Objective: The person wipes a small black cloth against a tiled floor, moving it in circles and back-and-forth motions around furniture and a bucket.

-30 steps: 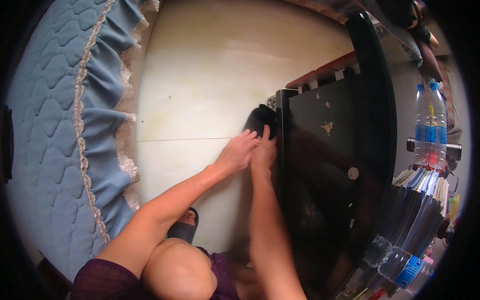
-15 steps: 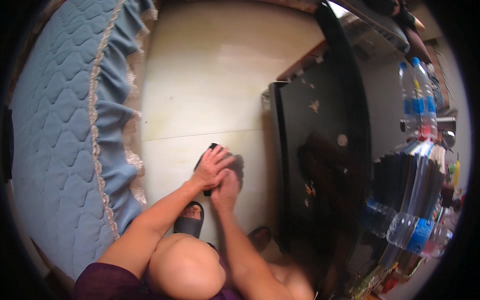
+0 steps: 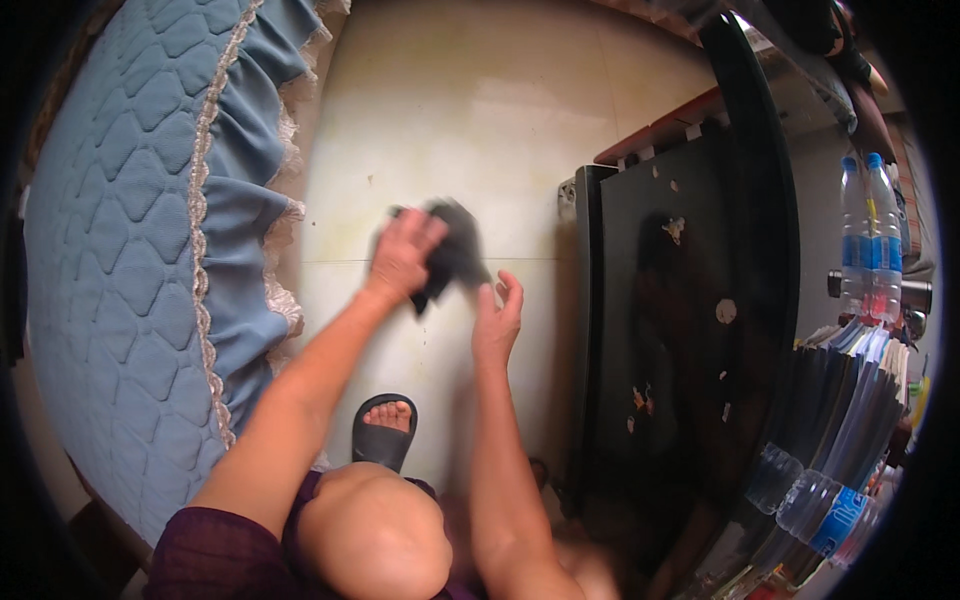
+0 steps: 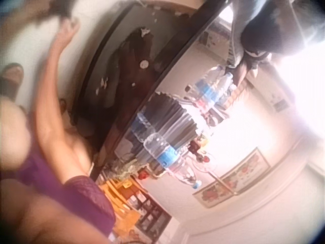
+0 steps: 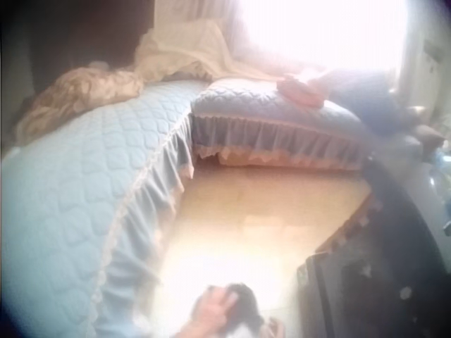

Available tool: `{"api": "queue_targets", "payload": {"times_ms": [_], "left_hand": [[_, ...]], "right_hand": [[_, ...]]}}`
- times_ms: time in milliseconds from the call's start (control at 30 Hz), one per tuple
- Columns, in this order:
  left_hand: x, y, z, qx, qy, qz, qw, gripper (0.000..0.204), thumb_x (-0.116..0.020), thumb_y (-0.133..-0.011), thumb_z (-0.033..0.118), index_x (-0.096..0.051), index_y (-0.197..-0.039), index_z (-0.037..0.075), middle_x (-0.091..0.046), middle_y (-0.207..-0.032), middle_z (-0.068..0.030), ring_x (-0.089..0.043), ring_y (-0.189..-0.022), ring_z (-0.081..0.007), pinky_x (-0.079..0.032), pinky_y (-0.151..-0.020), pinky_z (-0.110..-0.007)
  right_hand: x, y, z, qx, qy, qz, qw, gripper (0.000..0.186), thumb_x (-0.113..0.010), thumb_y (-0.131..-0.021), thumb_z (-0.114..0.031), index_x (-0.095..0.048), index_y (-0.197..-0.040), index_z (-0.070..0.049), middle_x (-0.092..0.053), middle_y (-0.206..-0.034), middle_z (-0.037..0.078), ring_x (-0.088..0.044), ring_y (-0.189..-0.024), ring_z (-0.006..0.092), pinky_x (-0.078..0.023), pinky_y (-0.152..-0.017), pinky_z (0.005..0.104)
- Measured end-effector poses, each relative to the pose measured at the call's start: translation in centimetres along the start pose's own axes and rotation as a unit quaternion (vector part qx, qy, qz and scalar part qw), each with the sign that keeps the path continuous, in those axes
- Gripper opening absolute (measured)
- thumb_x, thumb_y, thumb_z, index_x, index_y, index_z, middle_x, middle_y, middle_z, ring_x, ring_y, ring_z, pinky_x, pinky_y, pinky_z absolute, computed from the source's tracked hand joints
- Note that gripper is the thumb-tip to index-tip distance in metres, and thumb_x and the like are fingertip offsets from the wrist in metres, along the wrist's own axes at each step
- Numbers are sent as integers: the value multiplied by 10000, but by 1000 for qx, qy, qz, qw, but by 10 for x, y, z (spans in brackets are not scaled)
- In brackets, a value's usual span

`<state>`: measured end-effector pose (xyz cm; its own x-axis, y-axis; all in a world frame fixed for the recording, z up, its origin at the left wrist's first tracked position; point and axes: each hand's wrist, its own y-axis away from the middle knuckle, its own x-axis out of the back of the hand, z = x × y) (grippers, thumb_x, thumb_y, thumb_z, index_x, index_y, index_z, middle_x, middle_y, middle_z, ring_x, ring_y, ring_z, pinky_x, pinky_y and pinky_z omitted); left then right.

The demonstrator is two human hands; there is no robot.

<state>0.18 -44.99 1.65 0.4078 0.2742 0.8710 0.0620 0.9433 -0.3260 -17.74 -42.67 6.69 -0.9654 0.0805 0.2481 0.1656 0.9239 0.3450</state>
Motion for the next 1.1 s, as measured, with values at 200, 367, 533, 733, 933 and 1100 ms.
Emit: {"api": "queue_targets", "payload": {"times_ms": [200, 367, 533, 733, 933, 1100], "left_hand": [[27, 22, -80, 360, -158, 16, 919, 583, -502, -779, 29, -447, -1309, 265, -408, -1301, -192, -423, -1166, -388, -400, -928, -470], [20, 70, -2, 331, -198, -20, 922, 651, -624, -743, 186, -403, -1352, 250, -316, -1389, -207, -284, -1282, -428, -263, -1015, -580], [22, 118, 91, 30, 12, -209, 977, 676, -681, -693, 300, -440, -1323, 244, -268, -1417, -196, -199, -1313, -465, -161, -1018, -662], [-2, 82, 76, -204, 95, -189, 956, 571, -695, -664, 370, -544, -1208, 287, -330, -1412, -128, -247, -1319, -415, -230, -1004, -649], [-32, -54, 64, 160, -87, -161, 970, 650, -617, -780, 252, -359, -1376, 274, -134, -1509, -123, -218, -1303, -467, -255, -976, -654], [-48, -61, 82, 15, -100, -205, 974, 477, -529, -830, 223, -461, -1301, 241, -224, -1479, -84, -218, -1301, -473, -266, -928, -710]], "right_hand": [[31, -26, 41, -28, -7, 98, 995, 307, -516, -856, -84, -508, -1149, 7, -558, -1132, 149, -535, -1066, 232, -406, -935, 334], [25, -17, 84, -50, -66, 139, 987, 255, -487, -833, -34, -525, -1084, -13, -546, -964, 48, -528, -813, 142, -448, -746, 249], [22, 9, 77, -29, 18, 172, 984, 256, -497, -803, -6, -544, -1054, 5, -582, -979, 81, -560, -863, 178, -454, -807, 276], [56, 16, 83, -8, 100, 257, 961, 246, -492, -787, 20, -564, -1023, 22, -613, -961, 112, -586, -882, 207, -466, -819, 300], [98, 1, 143, -59, 9, 300, 952, 233, -455, -807, 14, -568, -1012, 12, -599, -921, 77, -565, -829, 176, -462, -776, 277], [95, 2, 153, -71, 54, 294, 952, 233, -464, -798, 15, -569, -1006, 8, -599, -911, 79, -563, -824, 175, -453, -759, 278]]}}
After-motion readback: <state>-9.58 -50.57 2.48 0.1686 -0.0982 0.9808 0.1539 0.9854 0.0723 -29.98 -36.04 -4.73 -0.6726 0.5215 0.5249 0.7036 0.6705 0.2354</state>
